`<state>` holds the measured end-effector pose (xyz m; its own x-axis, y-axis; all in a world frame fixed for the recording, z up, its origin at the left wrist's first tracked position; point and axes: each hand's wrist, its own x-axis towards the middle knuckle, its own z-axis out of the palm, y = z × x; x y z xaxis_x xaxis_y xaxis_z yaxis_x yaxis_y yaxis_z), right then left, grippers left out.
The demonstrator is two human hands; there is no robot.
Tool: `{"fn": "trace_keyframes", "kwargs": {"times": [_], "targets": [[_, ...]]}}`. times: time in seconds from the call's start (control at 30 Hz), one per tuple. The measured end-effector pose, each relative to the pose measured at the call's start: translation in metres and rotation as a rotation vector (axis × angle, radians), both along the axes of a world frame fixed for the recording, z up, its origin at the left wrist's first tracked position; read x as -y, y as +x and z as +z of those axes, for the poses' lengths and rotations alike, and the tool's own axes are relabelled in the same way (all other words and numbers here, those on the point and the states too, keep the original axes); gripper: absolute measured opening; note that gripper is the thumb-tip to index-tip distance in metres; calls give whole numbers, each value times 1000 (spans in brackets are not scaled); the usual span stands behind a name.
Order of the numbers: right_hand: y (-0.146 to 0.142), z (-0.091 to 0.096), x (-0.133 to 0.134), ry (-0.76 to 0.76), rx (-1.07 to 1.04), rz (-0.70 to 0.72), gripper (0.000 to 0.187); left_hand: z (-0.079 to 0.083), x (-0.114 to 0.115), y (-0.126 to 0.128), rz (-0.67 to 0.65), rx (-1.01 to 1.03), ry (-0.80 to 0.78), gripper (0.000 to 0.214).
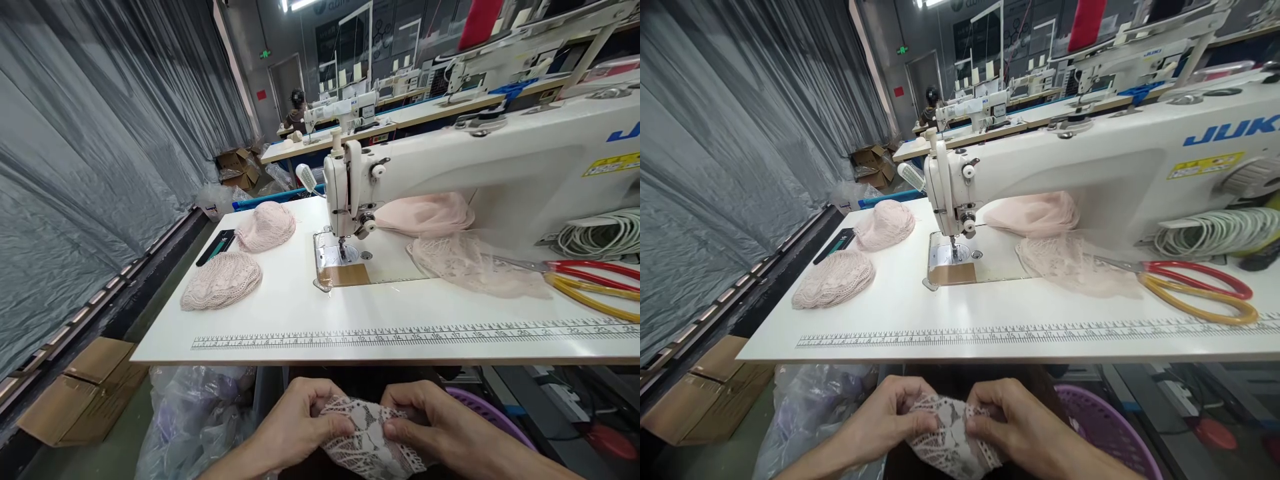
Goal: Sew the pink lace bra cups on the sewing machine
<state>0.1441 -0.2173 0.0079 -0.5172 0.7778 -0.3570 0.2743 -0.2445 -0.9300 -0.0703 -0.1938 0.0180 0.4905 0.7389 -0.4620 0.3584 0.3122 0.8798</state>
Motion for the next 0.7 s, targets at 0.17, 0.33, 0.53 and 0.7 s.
{"fn": "trace_keyframes", "kwargs": {"times": [0.17, 0.33, 0.53, 0.7], "targets": [[2, 4, -1, -1, 36, 1, 27, 0, -1, 3, 11, -40, 4, 27], [-5, 22, -10, 55, 61, 7, 31, 38, -19, -7, -78, -168, 149, 24], [-17, 29, -81, 297, 183, 25, 32, 97, -129, 7, -435, -368, 412, 16], [17, 18, -139, 661, 337, -132, 23, 80, -228, 39, -535, -545, 365, 14]]}}
